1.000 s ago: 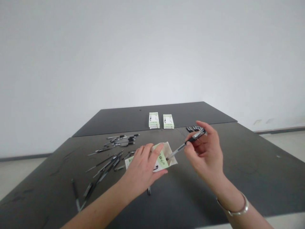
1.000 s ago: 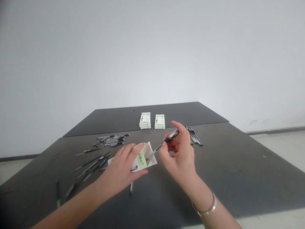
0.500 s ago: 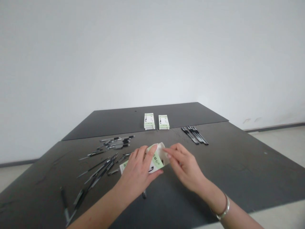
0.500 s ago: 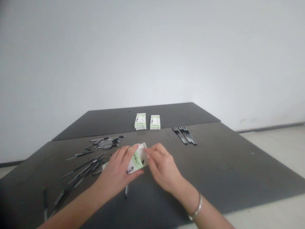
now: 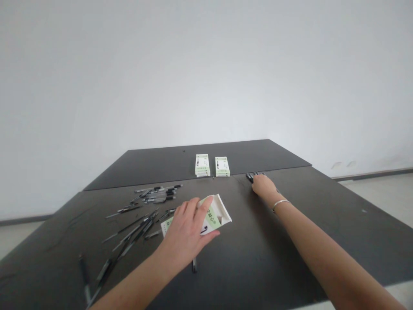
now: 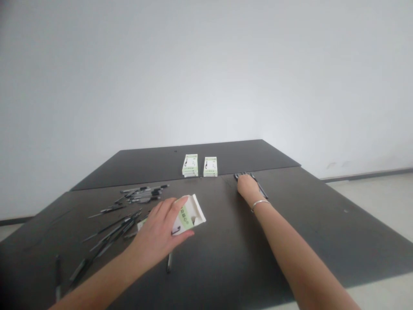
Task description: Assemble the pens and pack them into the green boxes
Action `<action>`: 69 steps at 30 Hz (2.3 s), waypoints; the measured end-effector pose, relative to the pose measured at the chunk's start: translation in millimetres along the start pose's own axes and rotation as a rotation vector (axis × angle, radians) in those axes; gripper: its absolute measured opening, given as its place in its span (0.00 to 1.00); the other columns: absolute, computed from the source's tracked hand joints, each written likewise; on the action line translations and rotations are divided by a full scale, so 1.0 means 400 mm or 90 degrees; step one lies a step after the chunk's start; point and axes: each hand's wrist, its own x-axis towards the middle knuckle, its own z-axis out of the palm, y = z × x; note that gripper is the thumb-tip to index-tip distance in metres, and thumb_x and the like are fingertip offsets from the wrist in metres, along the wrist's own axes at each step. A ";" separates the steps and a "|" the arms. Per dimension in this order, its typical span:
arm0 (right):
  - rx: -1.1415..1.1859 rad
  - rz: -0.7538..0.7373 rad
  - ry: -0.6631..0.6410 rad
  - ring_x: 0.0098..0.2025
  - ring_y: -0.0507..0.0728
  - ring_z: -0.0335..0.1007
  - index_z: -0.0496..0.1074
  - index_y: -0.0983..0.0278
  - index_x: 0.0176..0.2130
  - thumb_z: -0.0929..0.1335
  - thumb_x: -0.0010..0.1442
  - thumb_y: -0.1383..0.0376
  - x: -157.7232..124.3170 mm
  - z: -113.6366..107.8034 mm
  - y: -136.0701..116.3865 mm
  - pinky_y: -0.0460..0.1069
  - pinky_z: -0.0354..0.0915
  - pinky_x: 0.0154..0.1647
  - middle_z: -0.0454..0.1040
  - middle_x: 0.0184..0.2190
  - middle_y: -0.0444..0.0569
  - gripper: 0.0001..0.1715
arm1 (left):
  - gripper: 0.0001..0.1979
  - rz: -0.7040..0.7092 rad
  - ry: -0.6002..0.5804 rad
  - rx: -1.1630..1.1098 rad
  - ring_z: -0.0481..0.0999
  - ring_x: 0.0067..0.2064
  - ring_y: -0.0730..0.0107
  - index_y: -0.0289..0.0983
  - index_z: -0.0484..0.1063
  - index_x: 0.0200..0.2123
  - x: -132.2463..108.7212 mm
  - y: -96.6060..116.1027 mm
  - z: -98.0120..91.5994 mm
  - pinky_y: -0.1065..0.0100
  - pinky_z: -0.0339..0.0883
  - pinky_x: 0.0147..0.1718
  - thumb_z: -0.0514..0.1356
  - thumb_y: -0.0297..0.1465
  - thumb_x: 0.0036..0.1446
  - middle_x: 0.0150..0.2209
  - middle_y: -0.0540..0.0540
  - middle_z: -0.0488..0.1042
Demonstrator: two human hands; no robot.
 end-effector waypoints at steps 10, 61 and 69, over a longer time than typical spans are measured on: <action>0.209 -0.044 0.145 0.34 0.56 0.76 0.68 0.67 0.43 0.62 0.62 0.62 -0.158 -0.142 -0.101 0.48 0.69 0.35 0.77 0.34 0.53 0.12 | 0.41 0.008 0.027 -0.011 0.66 0.52 0.49 0.42 0.48 0.64 -0.014 0.001 -0.022 0.51 0.62 0.51 0.65 0.43 0.53 0.53 0.39 0.65; 0.172 0.030 0.117 0.38 0.62 0.74 0.75 0.69 0.24 0.68 0.50 0.71 -0.055 -0.040 0.032 0.50 0.64 0.39 0.77 0.31 0.60 0.06 | 0.41 0.013 0.016 -0.016 0.66 0.51 0.50 0.40 0.50 0.63 -0.005 0.002 0.012 0.51 0.62 0.50 0.67 0.41 0.52 0.52 0.39 0.65; 0.869 -0.177 0.315 0.19 0.49 0.65 0.64 0.61 0.41 0.67 0.59 0.62 -0.344 -0.192 -0.161 0.45 0.64 0.19 0.75 0.30 0.45 0.11 | 0.42 0.018 0.027 -0.051 0.66 0.52 0.50 0.44 0.47 0.65 -0.011 0.012 0.012 0.51 0.62 0.50 0.66 0.41 0.52 0.53 0.40 0.65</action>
